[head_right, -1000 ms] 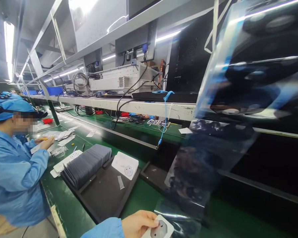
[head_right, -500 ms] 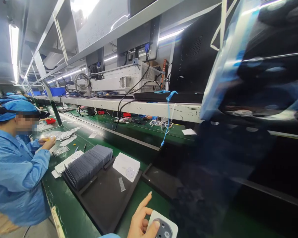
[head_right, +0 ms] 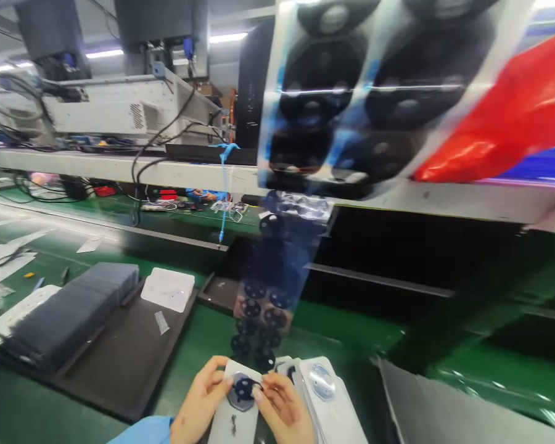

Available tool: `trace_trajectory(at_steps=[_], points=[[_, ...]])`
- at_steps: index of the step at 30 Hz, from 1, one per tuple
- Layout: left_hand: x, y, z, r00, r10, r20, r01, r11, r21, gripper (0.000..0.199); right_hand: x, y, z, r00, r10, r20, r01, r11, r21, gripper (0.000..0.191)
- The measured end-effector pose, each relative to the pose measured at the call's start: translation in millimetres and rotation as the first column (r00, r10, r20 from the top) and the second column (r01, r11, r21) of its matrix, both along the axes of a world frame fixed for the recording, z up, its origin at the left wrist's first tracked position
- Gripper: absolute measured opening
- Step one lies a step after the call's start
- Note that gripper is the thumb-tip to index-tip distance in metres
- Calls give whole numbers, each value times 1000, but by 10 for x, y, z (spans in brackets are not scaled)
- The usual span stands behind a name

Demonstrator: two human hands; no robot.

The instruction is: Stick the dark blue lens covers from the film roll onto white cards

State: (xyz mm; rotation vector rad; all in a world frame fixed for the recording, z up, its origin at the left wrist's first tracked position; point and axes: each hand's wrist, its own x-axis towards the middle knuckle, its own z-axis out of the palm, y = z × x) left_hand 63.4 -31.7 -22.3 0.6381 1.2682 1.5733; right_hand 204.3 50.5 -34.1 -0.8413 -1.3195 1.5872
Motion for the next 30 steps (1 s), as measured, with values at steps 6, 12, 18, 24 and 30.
trace_trajectory(at_steps=[6, 12, 18, 24, 30], points=[[-2, -20, 29, 997, -20, -72, 22, 999, 29, 54, -10, -64, 132, 999, 47, -24, -50, 990, -135, 47], [7, -3, 29, 984, -51, -169, 50, 999, -9, 49, 10, -44, 173, 989, 145, -23, -145, 989, -25, 32], [7, -7, 35, 984, -66, -168, 68, 998, 2, 44, -21, -102, 243, 990, 120, -77, -128, 987, -101, 35], [1, -28, 23, 994, -77, -74, 80, 995, 51, 54, -16, -58, 51, 991, 55, 121, -45, 996, -83, 36], [21, -44, 69, 989, -141, 30, 138, 986, 91, 68, -43, -26, -110, 980, 25, 196, -18, 999, -35, 37]])
